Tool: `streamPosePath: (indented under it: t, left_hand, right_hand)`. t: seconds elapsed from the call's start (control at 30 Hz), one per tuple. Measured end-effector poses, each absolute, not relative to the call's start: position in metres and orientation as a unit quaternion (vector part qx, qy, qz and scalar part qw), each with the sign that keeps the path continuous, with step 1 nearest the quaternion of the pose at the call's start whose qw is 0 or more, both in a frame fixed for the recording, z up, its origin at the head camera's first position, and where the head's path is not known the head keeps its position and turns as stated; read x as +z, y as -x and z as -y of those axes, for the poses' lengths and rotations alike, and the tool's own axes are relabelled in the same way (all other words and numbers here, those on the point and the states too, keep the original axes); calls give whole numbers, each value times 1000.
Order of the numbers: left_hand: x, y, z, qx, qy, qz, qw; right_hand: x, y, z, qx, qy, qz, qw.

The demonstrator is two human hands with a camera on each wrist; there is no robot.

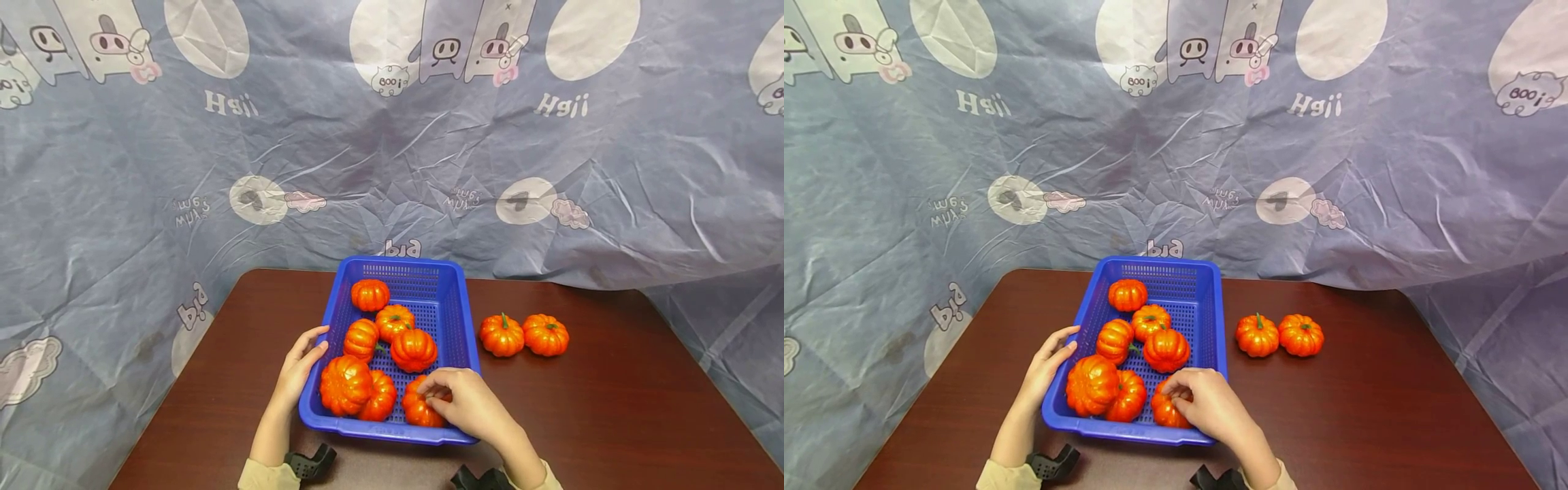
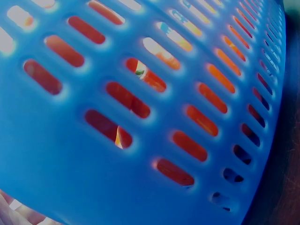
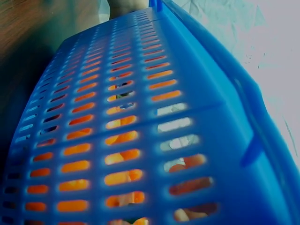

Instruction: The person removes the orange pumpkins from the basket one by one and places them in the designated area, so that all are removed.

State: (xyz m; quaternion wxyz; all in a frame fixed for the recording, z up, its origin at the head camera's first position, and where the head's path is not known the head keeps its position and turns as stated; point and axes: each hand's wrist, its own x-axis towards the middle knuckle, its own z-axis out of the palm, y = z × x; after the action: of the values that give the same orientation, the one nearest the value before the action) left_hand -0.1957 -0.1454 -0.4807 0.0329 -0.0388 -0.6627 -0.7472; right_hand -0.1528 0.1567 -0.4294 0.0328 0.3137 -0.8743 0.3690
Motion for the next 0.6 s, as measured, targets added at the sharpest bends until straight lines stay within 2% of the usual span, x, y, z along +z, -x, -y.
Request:
streamPosePath:
  t: [0.4, 0.5, 0.6]
  left_hand:
    - [-480, 196, 145, -749, 42, 661, 33]
    - [-480, 196, 145, -749, 41, 660, 32]
    - [-480, 196, 145, -749, 41, 661, 33]
  right_hand:
    - [-422, 157, -167, 538, -286, 792, 28]
    - [-418, 156, -170, 578, -271, 769, 49]
    - [-414, 156, -173, 601, -267, 747, 93]
